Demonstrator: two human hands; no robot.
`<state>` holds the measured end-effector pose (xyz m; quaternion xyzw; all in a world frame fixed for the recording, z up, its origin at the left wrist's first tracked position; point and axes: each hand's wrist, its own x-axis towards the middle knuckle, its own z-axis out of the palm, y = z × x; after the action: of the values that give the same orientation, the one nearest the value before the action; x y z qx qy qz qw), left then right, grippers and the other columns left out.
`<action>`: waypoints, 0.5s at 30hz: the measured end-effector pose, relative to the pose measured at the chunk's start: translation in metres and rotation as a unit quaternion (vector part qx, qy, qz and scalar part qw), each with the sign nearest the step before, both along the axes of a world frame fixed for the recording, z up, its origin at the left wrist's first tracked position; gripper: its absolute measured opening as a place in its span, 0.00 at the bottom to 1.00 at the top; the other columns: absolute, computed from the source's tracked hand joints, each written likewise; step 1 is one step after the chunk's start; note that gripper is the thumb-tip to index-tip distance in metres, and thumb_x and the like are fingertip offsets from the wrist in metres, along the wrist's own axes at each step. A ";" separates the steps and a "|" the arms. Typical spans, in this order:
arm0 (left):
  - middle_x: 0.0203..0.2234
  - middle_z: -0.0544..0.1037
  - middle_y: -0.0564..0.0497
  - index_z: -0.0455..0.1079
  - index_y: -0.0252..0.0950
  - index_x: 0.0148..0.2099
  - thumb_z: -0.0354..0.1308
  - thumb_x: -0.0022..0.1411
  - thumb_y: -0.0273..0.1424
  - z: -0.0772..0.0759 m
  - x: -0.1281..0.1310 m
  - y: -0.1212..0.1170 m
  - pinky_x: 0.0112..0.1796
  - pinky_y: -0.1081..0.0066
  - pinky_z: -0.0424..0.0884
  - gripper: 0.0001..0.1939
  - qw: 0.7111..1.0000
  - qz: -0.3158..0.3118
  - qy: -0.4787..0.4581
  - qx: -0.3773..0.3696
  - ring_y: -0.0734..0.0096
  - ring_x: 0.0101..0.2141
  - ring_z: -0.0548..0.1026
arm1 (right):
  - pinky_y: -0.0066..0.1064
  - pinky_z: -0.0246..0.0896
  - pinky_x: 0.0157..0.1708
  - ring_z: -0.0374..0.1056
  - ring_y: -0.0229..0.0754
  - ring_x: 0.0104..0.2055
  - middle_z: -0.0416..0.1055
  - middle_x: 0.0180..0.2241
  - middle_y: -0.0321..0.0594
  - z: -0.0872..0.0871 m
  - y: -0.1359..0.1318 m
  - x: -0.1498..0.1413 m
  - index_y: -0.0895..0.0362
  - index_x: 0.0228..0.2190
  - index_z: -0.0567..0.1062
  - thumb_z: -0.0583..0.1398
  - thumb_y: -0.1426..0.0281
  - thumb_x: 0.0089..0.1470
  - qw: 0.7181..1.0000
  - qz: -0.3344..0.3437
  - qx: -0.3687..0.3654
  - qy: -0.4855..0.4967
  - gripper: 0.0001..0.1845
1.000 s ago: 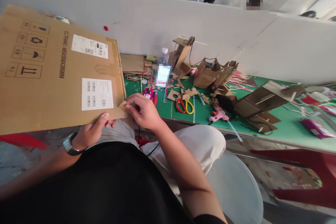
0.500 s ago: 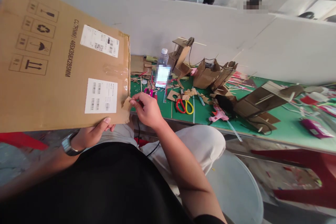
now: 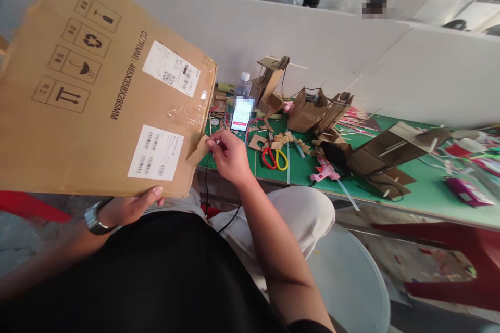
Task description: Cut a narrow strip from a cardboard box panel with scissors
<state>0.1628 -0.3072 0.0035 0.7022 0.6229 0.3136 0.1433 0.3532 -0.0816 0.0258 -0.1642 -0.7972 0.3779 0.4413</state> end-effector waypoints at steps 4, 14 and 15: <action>0.26 0.82 0.56 0.70 0.41 0.28 0.45 0.76 0.36 -0.001 -0.009 -0.004 0.51 0.68 0.72 0.23 0.999 -0.017 0.023 -0.015 0.67 0.35 0.80 | 0.34 0.62 0.32 0.66 0.40 0.31 0.72 0.31 0.38 0.001 0.004 0.002 0.54 0.34 0.73 0.61 0.65 0.68 0.999 -0.010 0.033 0.009 0.09; 0.25 0.80 0.54 0.69 0.40 0.27 0.42 0.75 0.36 0.020 -0.020 -0.005 0.48 0.68 0.68 0.25 0.991 -0.069 0.022 -0.110 0.66 0.33 0.79 | 0.38 0.68 0.39 0.72 0.47 0.45 0.75 0.41 0.44 0.006 0.017 0.005 0.54 0.32 0.76 0.63 0.66 0.66 0.995 -0.050 0.082 0.023 0.09; 0.25 0.80 0.54 0.69 0.40 0.27 0.42 0.76 0.36 0.021 -0.021 -0.006 0.48 0.68 0.68 0.25 0.989 -0.077 0.020 -0.123 0.66 0.33 0.78 | 0.37 0.68 0.37 0.72 0.47 0.45 0.75 0.41 0.44 0.005 0.019 0.006 0.54 0.32 0.76 0.63 0.66 0.66 0.995 -0.055 0.080 0.025 0.09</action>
<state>0.1416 -0.3128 0.0243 0.7308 0.6039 0.2086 0.2403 0.3597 -0.0623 0.0311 -0.1624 -0.8033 0.2922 0.4929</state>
